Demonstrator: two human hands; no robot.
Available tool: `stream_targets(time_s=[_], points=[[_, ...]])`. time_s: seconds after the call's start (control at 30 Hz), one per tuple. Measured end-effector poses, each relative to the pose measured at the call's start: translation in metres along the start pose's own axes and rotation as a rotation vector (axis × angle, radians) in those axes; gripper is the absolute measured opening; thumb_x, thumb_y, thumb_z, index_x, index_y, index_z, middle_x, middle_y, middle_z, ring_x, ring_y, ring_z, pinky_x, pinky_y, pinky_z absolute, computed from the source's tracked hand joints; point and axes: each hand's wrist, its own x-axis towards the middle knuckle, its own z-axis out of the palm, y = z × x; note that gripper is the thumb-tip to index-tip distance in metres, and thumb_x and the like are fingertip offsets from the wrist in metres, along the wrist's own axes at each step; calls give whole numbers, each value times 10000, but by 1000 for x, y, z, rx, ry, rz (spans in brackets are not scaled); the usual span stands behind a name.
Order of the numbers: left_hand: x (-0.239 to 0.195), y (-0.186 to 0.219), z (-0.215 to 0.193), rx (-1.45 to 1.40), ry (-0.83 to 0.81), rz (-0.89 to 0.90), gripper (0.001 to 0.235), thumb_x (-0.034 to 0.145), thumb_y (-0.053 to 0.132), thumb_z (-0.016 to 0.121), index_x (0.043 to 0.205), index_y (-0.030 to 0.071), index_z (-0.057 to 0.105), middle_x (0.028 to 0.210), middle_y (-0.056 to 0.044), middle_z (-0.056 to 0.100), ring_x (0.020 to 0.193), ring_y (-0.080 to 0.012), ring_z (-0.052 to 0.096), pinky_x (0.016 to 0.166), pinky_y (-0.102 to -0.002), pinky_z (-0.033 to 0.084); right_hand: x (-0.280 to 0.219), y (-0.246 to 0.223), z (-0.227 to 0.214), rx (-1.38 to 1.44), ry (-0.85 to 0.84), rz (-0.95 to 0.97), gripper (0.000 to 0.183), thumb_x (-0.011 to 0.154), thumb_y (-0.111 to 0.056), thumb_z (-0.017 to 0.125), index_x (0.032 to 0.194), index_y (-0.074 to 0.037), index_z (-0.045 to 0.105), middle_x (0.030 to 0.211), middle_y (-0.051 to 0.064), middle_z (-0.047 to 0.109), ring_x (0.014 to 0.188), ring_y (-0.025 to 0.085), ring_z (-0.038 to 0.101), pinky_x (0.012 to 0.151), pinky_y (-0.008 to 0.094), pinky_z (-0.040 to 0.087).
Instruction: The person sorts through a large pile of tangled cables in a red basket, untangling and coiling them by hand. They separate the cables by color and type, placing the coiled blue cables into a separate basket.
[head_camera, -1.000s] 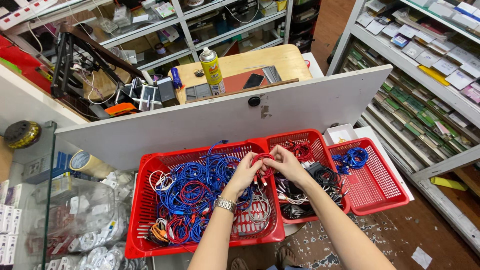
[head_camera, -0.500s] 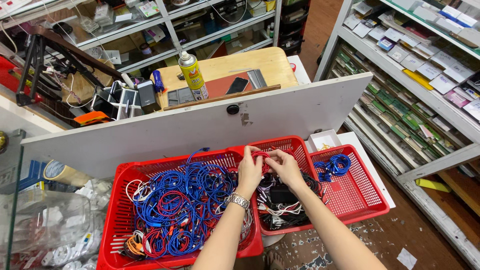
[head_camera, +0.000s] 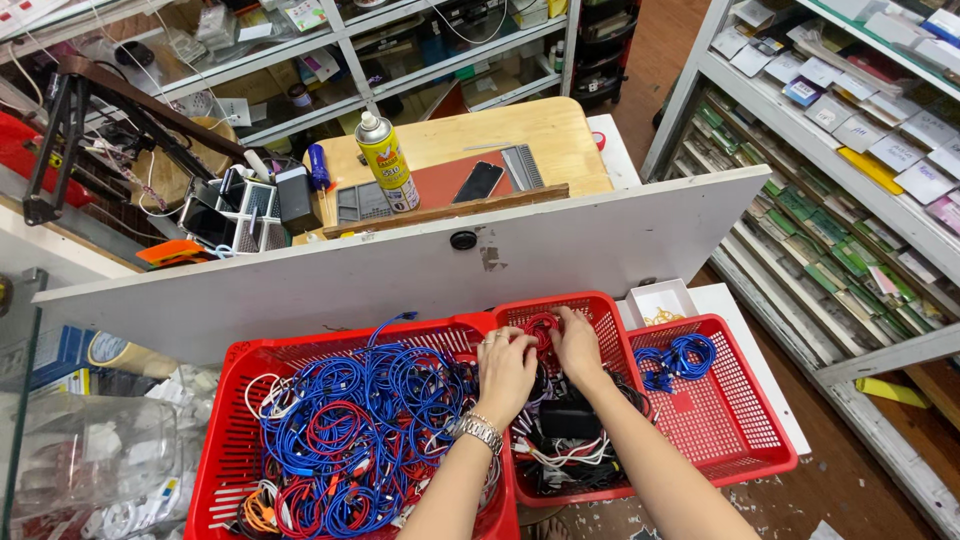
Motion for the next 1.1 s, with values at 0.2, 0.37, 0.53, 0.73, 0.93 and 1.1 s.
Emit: stream_targets(time_s=[0.2,0.37,0.53,0.73,0.93,1.1], points=[[0,3,0,-3,-32,37,148,868,158,691,978,81,754,1144,-102,678,1169,-299,557,999,-472,386,2,7,6,-168,-59,-71,376,834,-68,697,1209,-59,676,1217,234,624,1067,429,644,890,490,532],[0,-3,-14,-206,112,-6,160,936,124,618,1031,68,735,1123,-100,672,1142,-307,576,999,-426,458,7,-21,-13,-154,-129,-41,427,822,-129,750,1227,-38,652,1187,252,581,1020,442,633,878,484,523],[-12,-31,-36,-222,207,-114,172,940,129,593,1023,60,728,1084,-112,682,1073,-311,607,962,-410,479,-13,-96,-34,202,-1,-102,240,937,-136,655,1144,-19,689,1062,169,682,948,296,724,846,398,566],[-40,-91,-76,-177,295,-224,183,944,155,593,1020,75,739,1043,-119,709,1028,-308,627,943,-418,485,-37,-151,-5,266,-427,3,301,948,-187,638,1190,-11,671,887,189,742,838,302,741,796,403,583],[-74,-157,-128,-184,400,-329,191,963,168,605,1042,60,740,1042,-120,738,987,-282,678,872,-408,526,-42,-128,73,120,-505,-191,418,908,-226,701,1241,25,663,1169,199,731,1093,305,718,951,382,553],[-102,-190,-151,-328,360,-497,207,981,181,593,1078,67,737,1006,-82,786,851,-209,747,767,-342,578,-69,-130,132,-107,-603,-133,569,835,-246,764,1323,-9,591,1185,233,689,1130,359,656,994,417,509]])
